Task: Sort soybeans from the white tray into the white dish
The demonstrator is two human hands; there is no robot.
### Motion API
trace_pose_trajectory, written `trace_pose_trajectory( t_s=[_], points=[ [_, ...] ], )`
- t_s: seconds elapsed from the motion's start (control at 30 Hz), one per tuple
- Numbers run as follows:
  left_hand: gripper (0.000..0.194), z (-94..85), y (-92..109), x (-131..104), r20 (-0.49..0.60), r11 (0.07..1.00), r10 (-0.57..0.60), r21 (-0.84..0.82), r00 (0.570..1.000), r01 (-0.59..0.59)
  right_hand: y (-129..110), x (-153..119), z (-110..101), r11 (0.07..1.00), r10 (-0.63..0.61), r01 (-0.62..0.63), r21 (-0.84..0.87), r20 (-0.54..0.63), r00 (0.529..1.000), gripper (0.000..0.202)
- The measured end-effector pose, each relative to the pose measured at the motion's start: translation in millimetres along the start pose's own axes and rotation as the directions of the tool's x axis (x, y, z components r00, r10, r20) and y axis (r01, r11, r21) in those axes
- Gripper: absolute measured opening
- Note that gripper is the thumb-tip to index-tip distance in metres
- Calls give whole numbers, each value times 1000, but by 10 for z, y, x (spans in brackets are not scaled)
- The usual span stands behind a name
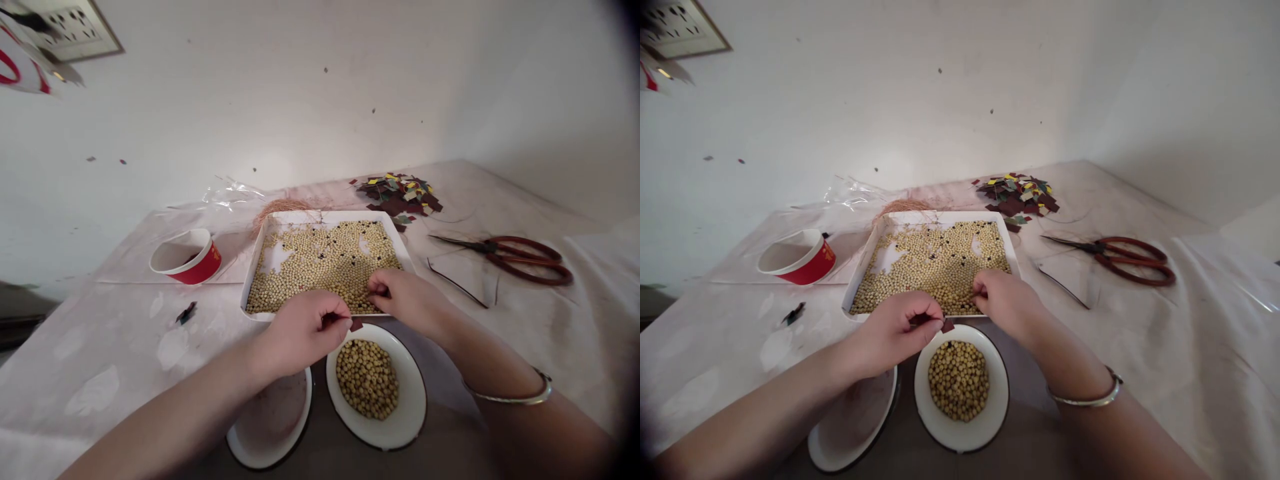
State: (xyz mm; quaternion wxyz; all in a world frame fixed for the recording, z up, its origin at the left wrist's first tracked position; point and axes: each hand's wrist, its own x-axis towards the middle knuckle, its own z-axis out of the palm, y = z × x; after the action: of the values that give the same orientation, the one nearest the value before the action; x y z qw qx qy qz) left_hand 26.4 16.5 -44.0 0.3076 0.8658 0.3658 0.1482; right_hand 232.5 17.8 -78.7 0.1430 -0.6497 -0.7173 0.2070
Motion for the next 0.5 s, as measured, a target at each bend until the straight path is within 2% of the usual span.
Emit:
trace_pose_trajectory(
  t_s=[0.13,0.5],
  points=[
    [12,0,-3,4,-3,1000,7,7,1000,-7,-5,1,-3,1000,-6,6,-3,-24,1000,10],
    [13,5,-8,-6,-5,1000,-1,2,1000,1,-37,-10,-39,999,-9,11,-52,44,999,12]
  ],
)
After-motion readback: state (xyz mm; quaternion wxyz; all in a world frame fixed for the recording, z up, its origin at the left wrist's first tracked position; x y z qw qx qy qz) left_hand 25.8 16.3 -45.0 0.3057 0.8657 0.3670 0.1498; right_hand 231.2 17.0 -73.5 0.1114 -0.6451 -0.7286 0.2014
